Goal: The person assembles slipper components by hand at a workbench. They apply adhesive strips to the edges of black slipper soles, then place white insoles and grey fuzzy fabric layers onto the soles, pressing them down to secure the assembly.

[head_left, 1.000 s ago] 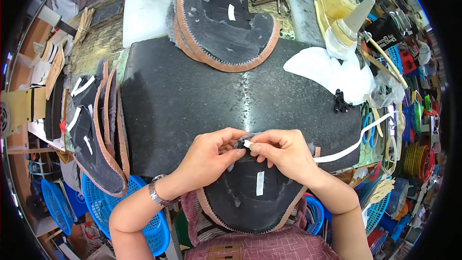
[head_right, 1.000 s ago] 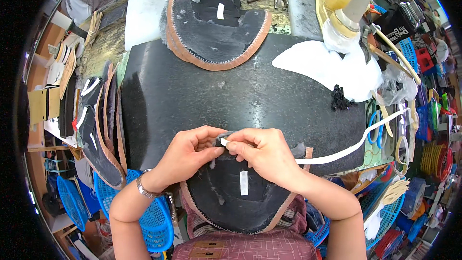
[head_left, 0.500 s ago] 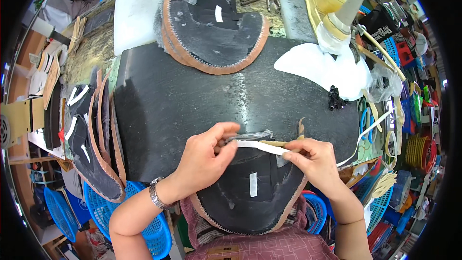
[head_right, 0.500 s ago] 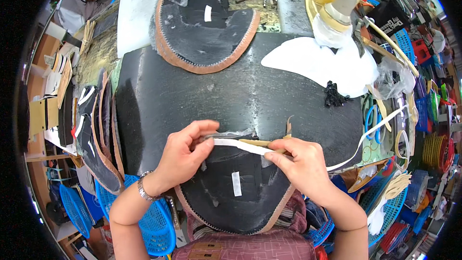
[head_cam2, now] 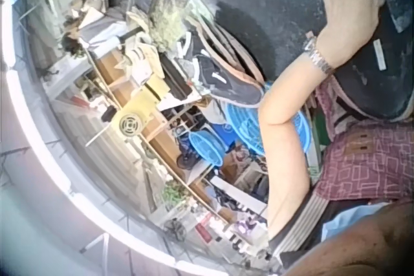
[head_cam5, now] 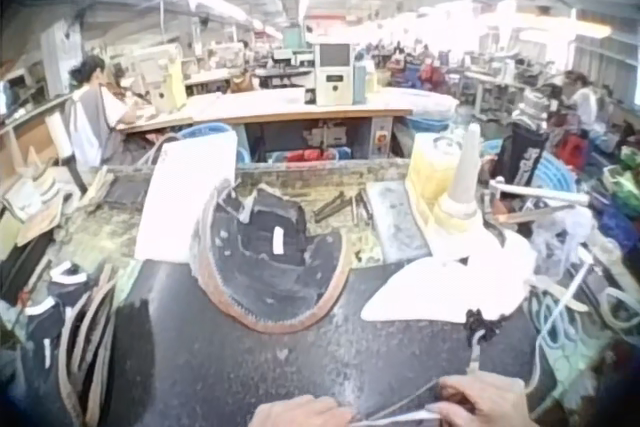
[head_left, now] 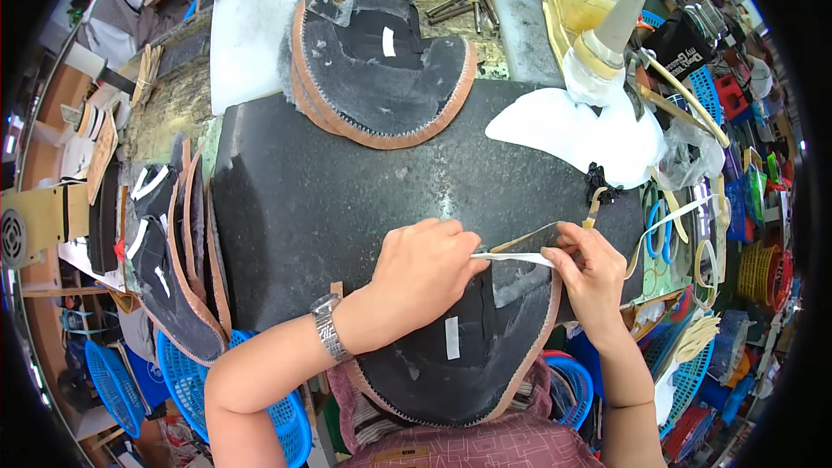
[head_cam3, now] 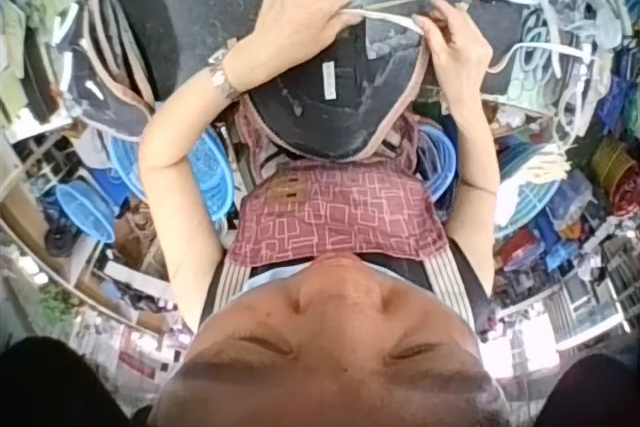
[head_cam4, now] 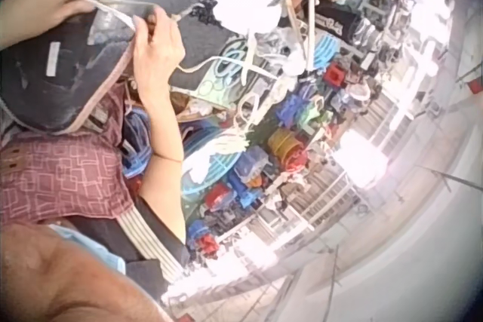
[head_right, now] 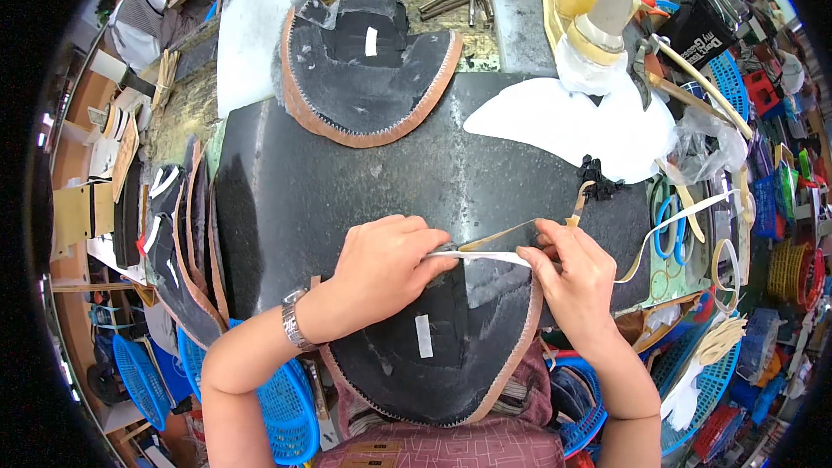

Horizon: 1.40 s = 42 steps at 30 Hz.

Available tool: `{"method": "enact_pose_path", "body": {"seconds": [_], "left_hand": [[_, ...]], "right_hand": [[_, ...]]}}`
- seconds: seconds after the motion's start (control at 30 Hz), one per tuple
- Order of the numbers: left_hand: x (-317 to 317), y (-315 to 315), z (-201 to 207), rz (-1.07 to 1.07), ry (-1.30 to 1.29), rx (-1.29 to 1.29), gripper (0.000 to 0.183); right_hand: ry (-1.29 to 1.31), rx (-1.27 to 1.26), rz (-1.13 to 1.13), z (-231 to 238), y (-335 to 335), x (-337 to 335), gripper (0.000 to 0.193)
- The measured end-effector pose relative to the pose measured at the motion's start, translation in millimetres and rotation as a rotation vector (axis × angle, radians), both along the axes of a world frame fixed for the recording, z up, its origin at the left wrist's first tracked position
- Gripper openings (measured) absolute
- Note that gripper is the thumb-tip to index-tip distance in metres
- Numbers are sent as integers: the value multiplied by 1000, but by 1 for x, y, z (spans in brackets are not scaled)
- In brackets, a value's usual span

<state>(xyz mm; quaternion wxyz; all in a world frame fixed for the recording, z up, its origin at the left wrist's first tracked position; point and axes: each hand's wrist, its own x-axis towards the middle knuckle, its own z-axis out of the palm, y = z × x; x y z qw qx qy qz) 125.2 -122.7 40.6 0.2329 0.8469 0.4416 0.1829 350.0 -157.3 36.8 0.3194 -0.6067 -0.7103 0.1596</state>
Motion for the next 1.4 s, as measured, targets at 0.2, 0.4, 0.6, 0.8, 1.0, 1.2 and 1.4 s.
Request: {"method": "enact_pose_path", "body": {"seconds": [0.2, 0.4, 0.6, 0.8, 1.0, 1.2, 1.4], "left_hand": [[3, 1, 1, 97, -101, -134, 10], [-11, 0, 17, 88, 9, 78, 10], [-55, 129, 43, -60, -272, -216, 54], [-66, 247, 6, 607, 119, 495, 36], [-49, 153, 100, 284, -424, 826, 22], [-62, 29, 141, 235, -627, -219, 34], [-64, -39, 21, 345, -472, -649, 33]], "right_hand": [[-102, 106, 247, 6, 5, -19, 27], [148, -129, 629, 20, 8, -40, 12], [227, -6, 130, 29, 1, 1, 13], [311, 287, 152, 44, -19, 25, 15], [1090, 50, 125, 42, -14, 70, 22], [867, -162, -56, 60, 11, 48, 7], [681, -664, 271, 65, 15, -45, 14]]}}
